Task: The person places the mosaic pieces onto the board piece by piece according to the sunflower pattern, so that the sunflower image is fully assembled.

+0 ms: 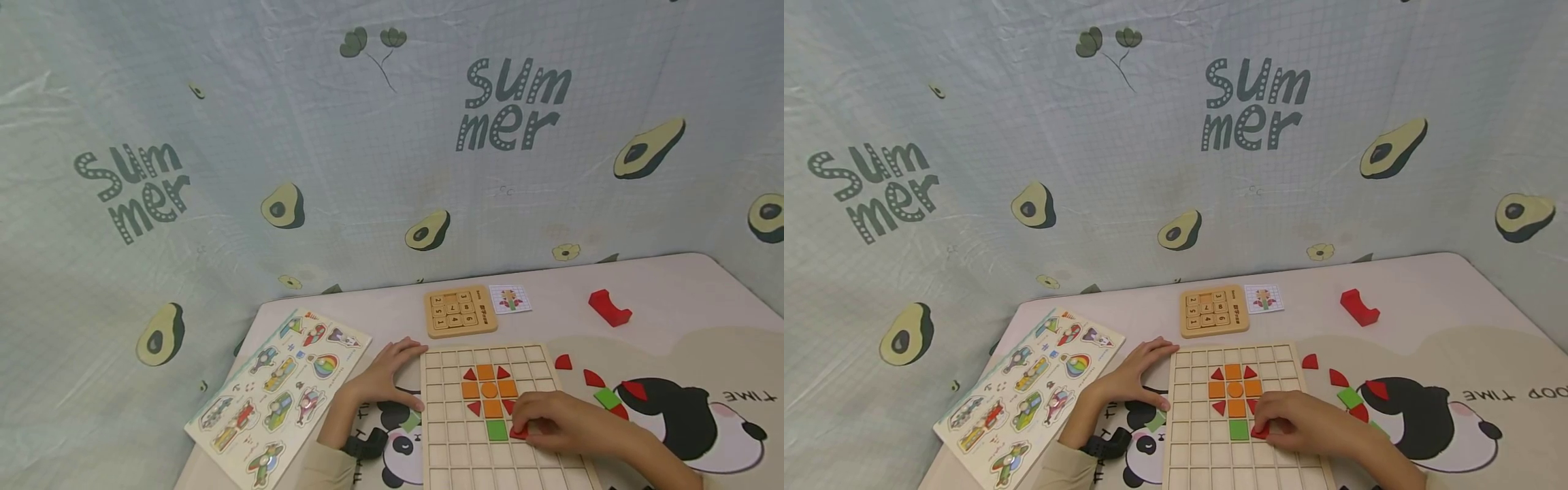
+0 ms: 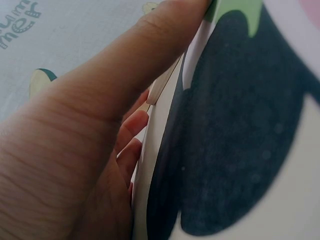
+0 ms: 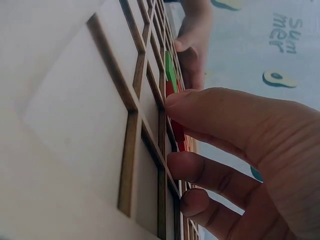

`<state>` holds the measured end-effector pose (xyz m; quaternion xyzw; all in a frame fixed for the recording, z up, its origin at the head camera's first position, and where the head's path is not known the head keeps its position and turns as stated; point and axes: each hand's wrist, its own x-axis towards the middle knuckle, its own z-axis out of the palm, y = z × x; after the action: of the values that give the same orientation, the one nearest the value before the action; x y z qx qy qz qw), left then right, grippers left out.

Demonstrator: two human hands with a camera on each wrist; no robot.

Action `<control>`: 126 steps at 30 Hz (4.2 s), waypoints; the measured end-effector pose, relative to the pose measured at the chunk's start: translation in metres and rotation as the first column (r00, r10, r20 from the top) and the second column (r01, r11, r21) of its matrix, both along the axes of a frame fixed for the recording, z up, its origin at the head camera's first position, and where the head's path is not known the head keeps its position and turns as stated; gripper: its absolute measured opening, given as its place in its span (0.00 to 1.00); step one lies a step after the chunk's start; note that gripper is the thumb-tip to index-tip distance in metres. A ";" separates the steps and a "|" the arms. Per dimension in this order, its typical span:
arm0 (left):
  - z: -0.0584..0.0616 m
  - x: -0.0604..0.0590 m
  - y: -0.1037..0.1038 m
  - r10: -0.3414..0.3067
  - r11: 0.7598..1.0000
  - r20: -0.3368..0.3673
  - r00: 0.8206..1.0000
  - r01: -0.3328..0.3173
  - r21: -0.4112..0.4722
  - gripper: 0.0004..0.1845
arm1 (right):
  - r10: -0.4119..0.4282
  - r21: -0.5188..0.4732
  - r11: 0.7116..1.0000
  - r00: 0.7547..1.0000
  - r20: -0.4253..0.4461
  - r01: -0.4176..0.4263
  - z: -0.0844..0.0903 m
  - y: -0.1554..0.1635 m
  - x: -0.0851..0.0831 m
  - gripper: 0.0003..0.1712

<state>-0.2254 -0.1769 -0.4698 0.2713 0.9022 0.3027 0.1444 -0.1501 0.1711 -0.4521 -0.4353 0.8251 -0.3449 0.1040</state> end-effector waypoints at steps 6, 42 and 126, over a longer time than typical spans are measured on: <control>0.000 0.000 0.000 -0.001 1.000 -0.005 1.000 0.001 0.002 0.51 | 0.016 -0.014 1.000 1.000 0.011 -0.016 0.002 -0.001 0.000 0.07; 0.002 0.000 0.000 -0.004 1.000 0.008 1.000 0.004 0.001 0.51 | -0.087 -0.041 0.995 0.996 0.003 0.087 0.011 0.027 -0.012 0.03; 0.003 0.000 0.000 -0.008 1.000 0.004 1.000 0.008 0.003 0.51 | -0.084 0.051 0.995 0.996 -0.023 0.086 0.014 0.023 -0.008 0.04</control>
<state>-0.2258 -0.1767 -0.4671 0.2745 0.9005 0.3037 0.1469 -0.1576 0.1943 -0.4376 -0.4006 0.8527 -0.3226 0.0919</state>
